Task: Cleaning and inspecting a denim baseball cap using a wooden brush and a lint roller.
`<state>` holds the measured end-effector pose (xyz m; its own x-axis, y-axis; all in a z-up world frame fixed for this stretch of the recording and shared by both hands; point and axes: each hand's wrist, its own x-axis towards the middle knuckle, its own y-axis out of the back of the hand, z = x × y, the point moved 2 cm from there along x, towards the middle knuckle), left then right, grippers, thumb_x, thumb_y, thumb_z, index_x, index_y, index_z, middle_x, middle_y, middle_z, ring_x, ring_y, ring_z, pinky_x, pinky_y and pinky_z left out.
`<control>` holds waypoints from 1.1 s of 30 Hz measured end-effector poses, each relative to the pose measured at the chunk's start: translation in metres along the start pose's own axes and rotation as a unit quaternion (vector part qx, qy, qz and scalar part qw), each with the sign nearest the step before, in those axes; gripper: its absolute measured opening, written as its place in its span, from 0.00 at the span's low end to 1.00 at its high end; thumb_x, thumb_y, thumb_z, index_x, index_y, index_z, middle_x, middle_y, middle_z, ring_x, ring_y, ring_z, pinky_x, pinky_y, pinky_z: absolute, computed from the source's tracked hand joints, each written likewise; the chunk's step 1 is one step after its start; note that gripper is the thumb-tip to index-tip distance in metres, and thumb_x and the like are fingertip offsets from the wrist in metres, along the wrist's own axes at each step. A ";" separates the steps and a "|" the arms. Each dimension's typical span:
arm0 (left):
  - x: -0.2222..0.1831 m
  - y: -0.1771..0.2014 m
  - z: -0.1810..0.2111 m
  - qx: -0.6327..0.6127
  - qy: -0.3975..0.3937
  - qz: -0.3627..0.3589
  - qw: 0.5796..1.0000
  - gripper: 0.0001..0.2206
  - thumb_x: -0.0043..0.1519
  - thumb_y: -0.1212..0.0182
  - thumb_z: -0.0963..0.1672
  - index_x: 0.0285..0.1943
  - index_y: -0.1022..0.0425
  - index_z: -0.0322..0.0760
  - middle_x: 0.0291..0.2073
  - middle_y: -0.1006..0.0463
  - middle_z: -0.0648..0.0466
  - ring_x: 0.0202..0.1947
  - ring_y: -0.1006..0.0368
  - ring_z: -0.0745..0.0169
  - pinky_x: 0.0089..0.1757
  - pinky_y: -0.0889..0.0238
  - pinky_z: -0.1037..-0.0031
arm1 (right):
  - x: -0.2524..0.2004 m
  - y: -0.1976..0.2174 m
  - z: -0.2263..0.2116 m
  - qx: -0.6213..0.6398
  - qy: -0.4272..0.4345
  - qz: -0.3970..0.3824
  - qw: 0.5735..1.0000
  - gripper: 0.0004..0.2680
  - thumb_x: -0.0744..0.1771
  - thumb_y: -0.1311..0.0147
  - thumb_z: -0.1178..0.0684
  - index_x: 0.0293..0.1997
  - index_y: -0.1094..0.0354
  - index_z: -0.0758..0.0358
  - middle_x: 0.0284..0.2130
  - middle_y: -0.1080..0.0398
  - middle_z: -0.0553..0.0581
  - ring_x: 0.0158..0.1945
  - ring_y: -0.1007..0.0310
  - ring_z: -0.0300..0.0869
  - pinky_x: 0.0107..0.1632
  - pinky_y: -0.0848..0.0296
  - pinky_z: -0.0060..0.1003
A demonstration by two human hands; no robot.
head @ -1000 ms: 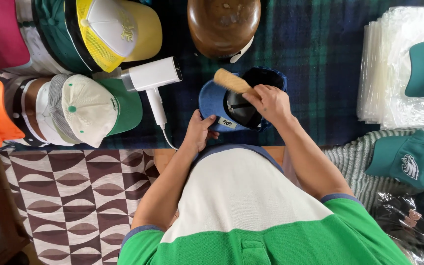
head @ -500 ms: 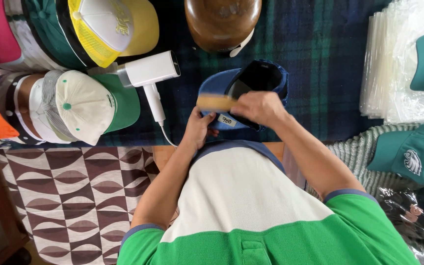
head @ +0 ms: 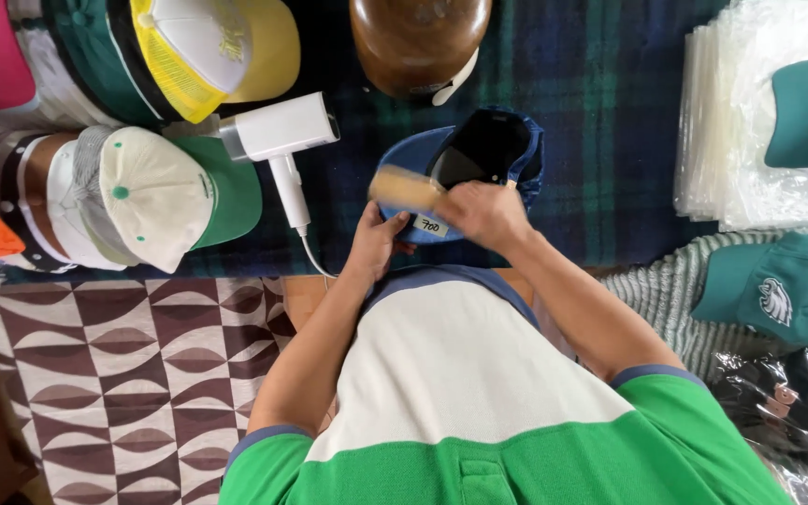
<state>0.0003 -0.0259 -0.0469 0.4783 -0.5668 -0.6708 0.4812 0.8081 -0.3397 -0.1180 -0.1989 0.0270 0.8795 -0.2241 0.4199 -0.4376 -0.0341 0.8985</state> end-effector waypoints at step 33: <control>0.011 0.011 -0.015 0.011 -0.009 -0.007 1.000 0.16 0.63 0.36 0.41 0.55 0.37 0.33 0.35 0.28 0.41 0.20 0.23 0.34 0.19 0.24 0.56 | -0.026 -0.017 0.015 0.001 0.021 0.004 1.000 0.16 0.68 0.46 0.33 0.27 0.39 0.47 0.20 0.37 0.44 0.25 0.29 0.43 0.28 0.29 0.38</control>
<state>0.0003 -0.0210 -0.0678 0.4842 -0.5813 -0.6539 0.5040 0.7962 -0.3346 -0.1364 -0.2070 -0.0012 0.8828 -0.1829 0.4328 -0.4455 -0.0333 0.8947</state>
